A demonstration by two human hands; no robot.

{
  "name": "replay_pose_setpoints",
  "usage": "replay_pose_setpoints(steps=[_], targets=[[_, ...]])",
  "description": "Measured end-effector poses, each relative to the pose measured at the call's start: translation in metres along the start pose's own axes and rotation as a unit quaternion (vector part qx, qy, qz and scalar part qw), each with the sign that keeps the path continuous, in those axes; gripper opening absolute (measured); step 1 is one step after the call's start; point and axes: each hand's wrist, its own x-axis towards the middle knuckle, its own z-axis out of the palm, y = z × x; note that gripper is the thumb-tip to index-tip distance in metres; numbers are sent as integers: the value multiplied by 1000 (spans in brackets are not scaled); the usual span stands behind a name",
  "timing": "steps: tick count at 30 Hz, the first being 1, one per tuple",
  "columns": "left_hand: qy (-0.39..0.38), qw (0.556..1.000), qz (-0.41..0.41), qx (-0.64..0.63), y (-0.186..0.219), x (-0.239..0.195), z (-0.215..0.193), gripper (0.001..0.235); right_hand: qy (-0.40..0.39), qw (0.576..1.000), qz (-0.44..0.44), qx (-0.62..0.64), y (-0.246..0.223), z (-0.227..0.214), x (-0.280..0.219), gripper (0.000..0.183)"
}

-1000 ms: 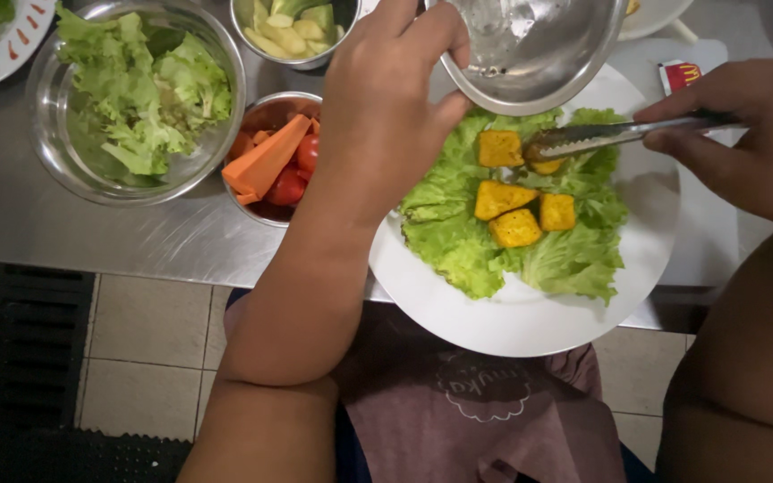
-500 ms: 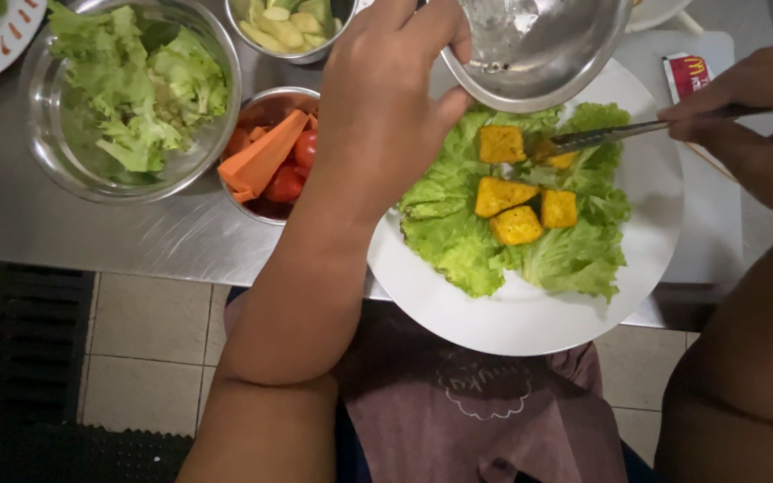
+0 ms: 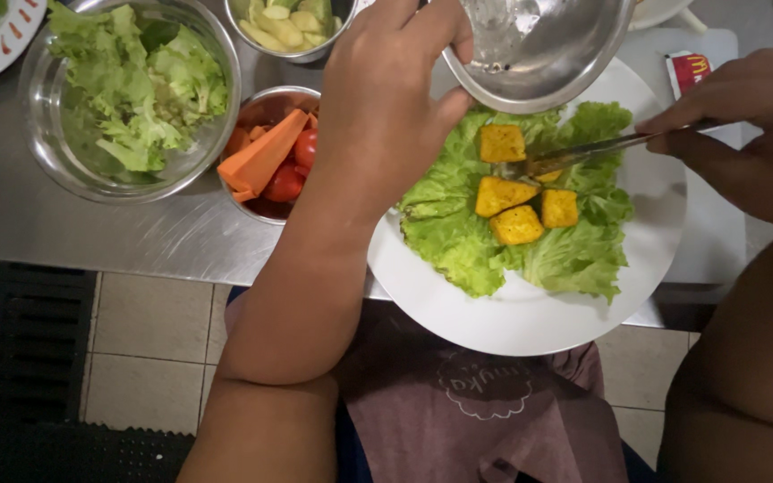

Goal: The person arranges lettuce leaves on plates and then uses tongs and hands to place pieces of cooked egg, avocado, tomatoes, and carrots on top.

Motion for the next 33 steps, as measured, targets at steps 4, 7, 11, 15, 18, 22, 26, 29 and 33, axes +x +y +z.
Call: replay_pose_setpoints(steps=[4, 7, 11, 15, 18, 22, 26, 29, 33], targets=[[-14, 1000, -14, 6, 1, 2, -1, 39, -3, 1000, -3, -2, 6, 1, -5, 24], [-14, 1000, -9, -1, 3, 3, -2, 40, -16, 1000, -3, 18, 19, 0, -9, 26], [-22, 1000, -11, -6, 5, 3, -5, 41, -19, 999, -20, 23, 47, 8, -19, 27], [-35, 999, -17, -23, 7, 4, -6, 40, 77, 982, 76, 155, 63, 28, -25, 26], [-40, 999, -6, -30, 9, 6, -3, 39, 161, 970, 60, 169, 47, 25, -25, 25], [-70, 994, -31, -72, 8, 4, 4, 35, 200, 979, -24, -26, 3, 16, -18, 28], [-87, 992, -47, -74, 7, 1, 10, 32, 212, 977, -27, -2, -14, 8, -8, 25], [-68, 994, -52, -61, 6, 3, 13, 31, 232, 971, -59, -6, -17, 6, -6, 30], [-83, 990, -74, -81, 9, 5, 9, 32, 242, 969, -45, 9, -18, 2, -2, 25]])
